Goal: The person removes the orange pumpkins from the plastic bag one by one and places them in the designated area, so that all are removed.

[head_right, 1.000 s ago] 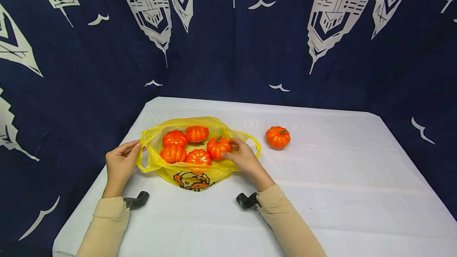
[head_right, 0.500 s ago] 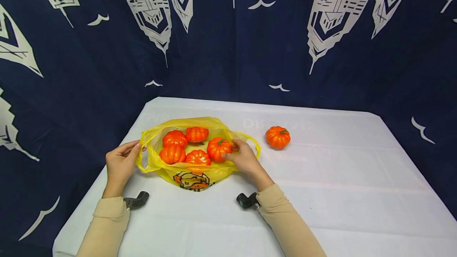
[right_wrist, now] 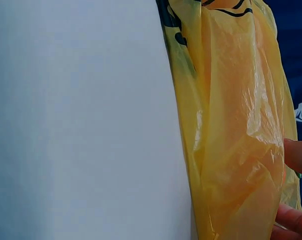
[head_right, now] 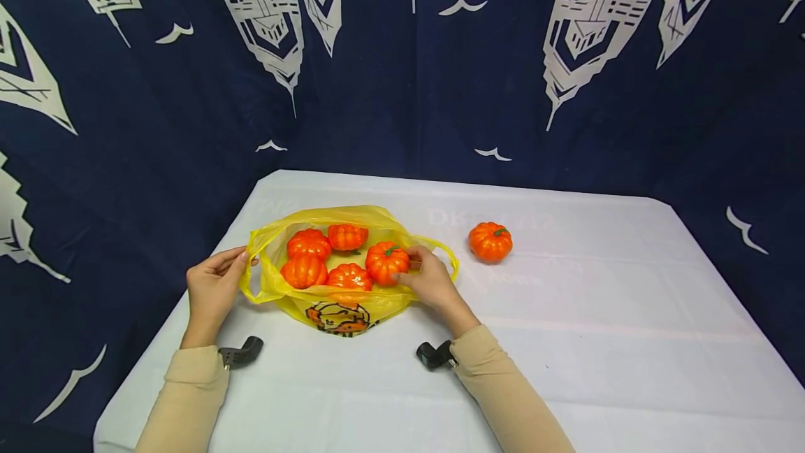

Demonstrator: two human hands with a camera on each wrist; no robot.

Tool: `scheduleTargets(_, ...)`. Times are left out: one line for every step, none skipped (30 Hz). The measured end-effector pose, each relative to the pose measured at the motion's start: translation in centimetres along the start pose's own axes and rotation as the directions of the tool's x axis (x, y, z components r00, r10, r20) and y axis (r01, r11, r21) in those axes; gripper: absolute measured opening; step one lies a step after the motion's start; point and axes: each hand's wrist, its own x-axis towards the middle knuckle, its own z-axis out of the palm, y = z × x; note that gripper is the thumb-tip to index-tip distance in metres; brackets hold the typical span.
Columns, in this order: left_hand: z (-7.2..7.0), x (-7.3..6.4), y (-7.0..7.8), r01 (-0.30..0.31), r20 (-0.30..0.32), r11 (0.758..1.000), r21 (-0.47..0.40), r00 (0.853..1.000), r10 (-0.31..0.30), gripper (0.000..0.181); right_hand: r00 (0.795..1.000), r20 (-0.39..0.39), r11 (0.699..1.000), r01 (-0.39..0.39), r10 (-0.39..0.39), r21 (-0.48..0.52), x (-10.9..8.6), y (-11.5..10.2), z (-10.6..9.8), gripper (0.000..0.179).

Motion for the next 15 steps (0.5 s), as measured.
scheduleTargets(0.00, 0.02, 0.01, -0.001, -0.001, 1.000, 0.002, 1.000, 0.001, 0.020, 1.000, -0.004, 1.000, 0.000, 0.000, 0.001, 0.03, 0.00, 0.04, 0.059)
scheduleTargets(-0.01, 0.04, 0.01, -0.003, -0.001, 1.000, 0.004, 1.000, 0.003, 0.020, 1.000, -0.005, 1.000, 0.004, -0.004, -0.002, 0.06, 0.03, 0.07, 0.059)
scheduleTargets(-0.02, 0.04, 0.04, -0.004, -0.002, 1.000, 0.002, 1.000, 0.004, 0.020, 1.000, -0.008, 1.000, 0.004, -0.004, -0.003, 0.07, 0.06, 0.12, 0.059)
scheduleTargets(-0.03, 0.04, 0.05, -0.007, -0.003, 1.000, 0.001, 1.000, 0.007, 0.019, 1.000, -0.010, 1.000, 0.006, -0.006, -0.009, 0.07, 0.08, 0.16, 0.060)
scheduleTargets(-0.04, 0.03, 0.06, -0.006, -0.004, 1.000, 0.004, 1.000, 0.006, 0.019, 1.000, -0.012, 1.000, 0.006, -0.006, -0.014, 0.05, 0.07, 0.18, 0.060)
scheduleTargets(-0.04, 0.01, 0.06, -0.005, -0.005, 1.000, 0.006, 1.000, 0.005, 0.019, 1.000, -0.013, 1.000, 0.009, -0.009, -0.024, 0.03, 0.07, 0.21, 0.060)
scheduleTargets(-0.04, 0.00, 0.04, -0.004, -0.005, 1.000, 0.005, 1.000, 0.004, 0.019, 1.000, -0.014, 0.999, 0.010, -0.010, -0.032, 0.00, 0.09, 0.22, 0.060)
scheduleTargets(-0.03, -0.02, 0.03, -0.002, -0.005, 1.000, 0.003, 1.000, 0.002, 0.019, 1.000, -0.015, 0.999, 0.007, -0.008, -0.038, -0.03, 0.09, 0.25, 0.061)
scheduleTargets(-0.03, -0.04, 0.02, 0.000, -0.007, 1.000, 0.001, 1.000, 0.000, 0.019, 1.000, -0.018, 0.999, 0.001, -0.002, -0.041, -0.07, 0.06, 0.29, 0.061)
scheduleTargets(-0.02, -0.05, 0.01, 0.001, -0.007, 1.000, -0.001, 1.000, -0.001, 0.019, 1.000, -0.018, 0.999, 0.003, -0.004, -0.049, -0.12, 0.07, 0.31, 0.062)
scheduleTargets(-0.01, -0.05, 0.00, 0.001, -0.007, 1.000, -0.002, 1.000, -0.001, 0.019, 1.000, -0.021, 0.998, 0.004, -0.006, -0.058, -0.15, 0.06, 0.33, 0.062)
scheduleTargets(-0.01, -0.04, -0.01, -0.002, -0.007, 1.000, -0.003, 1.000, 0.002, 0.019, 1.000, -0.023, 0.997, 0.009, -0.010, -0.072, -0.18, 0.08, 0.37, 0.063)
scheduleTargets(0.00, -0.04, -0.02, -0.003, -0.007, 1.000, -0.004, 1.000, 0.003, 0.019, 1.000, -0.026, 0.997, 0.008, -0.011, -0.082, -0.20, 0.06, 0.40, 0.063)
scheduleTargets(0.00, -0.04, -0.01, -0.007, -0.007, 1.000, -0.003, 1.000, 0.007, 0.019, 1.000, -0.029, 0.996, 0.010, -0.013, -0.092, -0.20, 0.05, 0.44, 0.064)
scheduleTargets(0.00, -0.03, -0.01, -0.010, -0.009, 1.000, -0.002, 1.000, 0.010, 0.019, 0.999, -0.031, 0.994, 0.015, -0.019, -0.107, -0.20, 0.04, 0.47, 0.064)
